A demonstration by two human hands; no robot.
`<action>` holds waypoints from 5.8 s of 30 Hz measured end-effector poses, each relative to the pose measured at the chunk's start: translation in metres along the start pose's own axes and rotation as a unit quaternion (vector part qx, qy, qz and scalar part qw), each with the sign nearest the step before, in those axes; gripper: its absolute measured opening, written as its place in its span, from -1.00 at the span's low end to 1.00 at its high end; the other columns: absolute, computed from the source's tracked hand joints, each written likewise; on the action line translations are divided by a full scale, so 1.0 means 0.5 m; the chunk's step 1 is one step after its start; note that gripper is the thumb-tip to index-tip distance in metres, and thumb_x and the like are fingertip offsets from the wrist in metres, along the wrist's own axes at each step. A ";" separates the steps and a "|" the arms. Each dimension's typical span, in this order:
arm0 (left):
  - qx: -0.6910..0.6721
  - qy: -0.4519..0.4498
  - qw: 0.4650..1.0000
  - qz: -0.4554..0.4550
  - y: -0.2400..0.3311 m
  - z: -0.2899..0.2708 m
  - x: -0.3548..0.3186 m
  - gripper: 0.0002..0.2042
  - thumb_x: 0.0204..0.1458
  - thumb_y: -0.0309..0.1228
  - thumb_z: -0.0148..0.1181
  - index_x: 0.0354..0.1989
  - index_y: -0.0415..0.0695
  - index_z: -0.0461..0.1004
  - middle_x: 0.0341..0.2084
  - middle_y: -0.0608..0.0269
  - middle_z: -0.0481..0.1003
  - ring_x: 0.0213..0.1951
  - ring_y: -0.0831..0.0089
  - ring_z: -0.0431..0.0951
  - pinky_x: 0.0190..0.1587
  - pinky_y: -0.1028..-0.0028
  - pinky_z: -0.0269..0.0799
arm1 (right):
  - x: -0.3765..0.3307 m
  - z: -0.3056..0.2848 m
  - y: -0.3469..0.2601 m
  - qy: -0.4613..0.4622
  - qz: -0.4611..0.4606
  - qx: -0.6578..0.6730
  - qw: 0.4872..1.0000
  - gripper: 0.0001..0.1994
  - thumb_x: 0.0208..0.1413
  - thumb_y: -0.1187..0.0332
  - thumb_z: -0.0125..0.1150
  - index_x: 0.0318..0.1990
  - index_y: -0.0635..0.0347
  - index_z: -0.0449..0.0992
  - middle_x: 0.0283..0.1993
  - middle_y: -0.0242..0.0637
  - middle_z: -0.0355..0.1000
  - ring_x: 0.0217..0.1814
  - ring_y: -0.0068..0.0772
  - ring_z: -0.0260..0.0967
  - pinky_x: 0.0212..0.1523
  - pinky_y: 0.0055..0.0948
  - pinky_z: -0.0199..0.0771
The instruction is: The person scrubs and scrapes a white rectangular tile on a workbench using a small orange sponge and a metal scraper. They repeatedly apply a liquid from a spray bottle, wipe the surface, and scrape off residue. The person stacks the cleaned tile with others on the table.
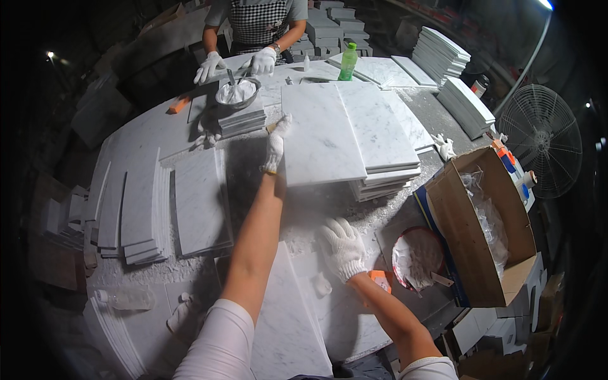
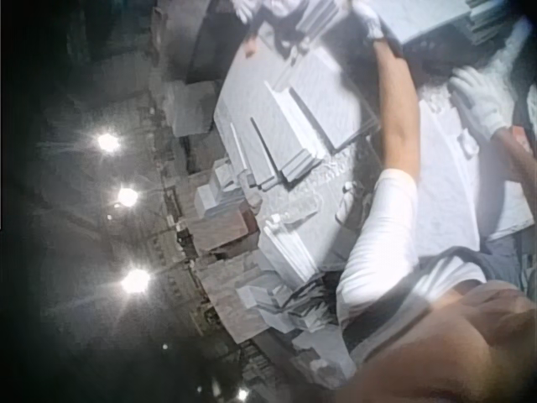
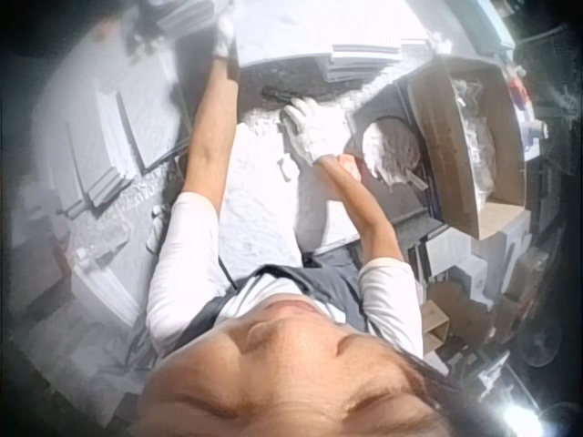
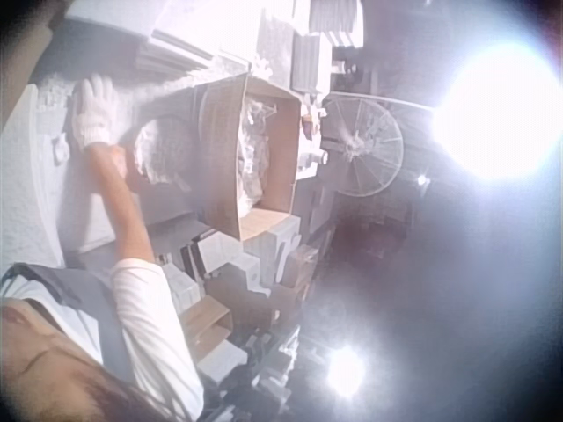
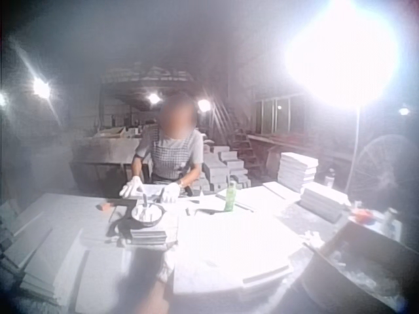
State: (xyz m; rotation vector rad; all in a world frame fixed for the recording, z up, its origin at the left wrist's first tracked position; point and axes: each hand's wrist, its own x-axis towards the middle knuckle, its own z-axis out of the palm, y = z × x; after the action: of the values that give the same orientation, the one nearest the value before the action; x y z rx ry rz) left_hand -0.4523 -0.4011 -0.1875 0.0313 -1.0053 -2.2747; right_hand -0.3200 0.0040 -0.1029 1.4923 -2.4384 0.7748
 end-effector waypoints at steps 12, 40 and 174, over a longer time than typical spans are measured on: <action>-0.021 0.092 0.995 -0.041 0.093 0.088 -0.062 -0.60 0.35 -0.31 0.09 0.24 -0.30 0.42 0.15 0.17 0.52 0.15 0.41 0.52 0.29 0.39 0.35 | -0.002 0.004 0.004 -0.002 0.003 -0.003 1.000 -0.71 0.09 0.23 0.25 -0.04 0.04 0.54 0.16 -0.23 0.44 0.27 -0.10 0.32 0.20 -0.13 0.37; 0.159 0.136 0.978 0.019 0.129 0.236 -0.107 -0.58 0.37 -0.49 -0.18 0.33 -0.43 0.29 0.35 0.01 0.33 0.39 0.28 0.31 0.53 0.36 0.04 | 0.004 -0.002 -0.007 0.012 0.007 -0.004 1.000 -0.79 0.09 0.26 0.22 -0.12 -0.04 0.53 0.12 -0.27 0.44 0.24 -0.13 0.32 0.17 -0.14 0.37; 0.655 0.115 0.689 0.287 0.228 0.482 -0.566 -0.61 0.11 -0.20 0.32 -0.72 -0.05 0.43 -0.77 0.31 0.32 -0.69 0.36 0.37 -0.63 0.34 0.23 | 0.355 0.217 -0.059 -0.172 0.235 0.532 0.795 -0.52 0.42 -0.02 0.05 0.05 0.26 0.59 -0.19 -0.47 0.53 -0.24 -0.63 0.34 -0.17 -0.52 0.39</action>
State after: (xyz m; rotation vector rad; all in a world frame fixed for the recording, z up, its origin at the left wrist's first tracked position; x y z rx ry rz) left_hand -0.2294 -0.1401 -0.0046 0.5025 -1.9246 -0.6083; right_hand -0.3671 -0.2003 -0.1124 1.2883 -2.7900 2.4968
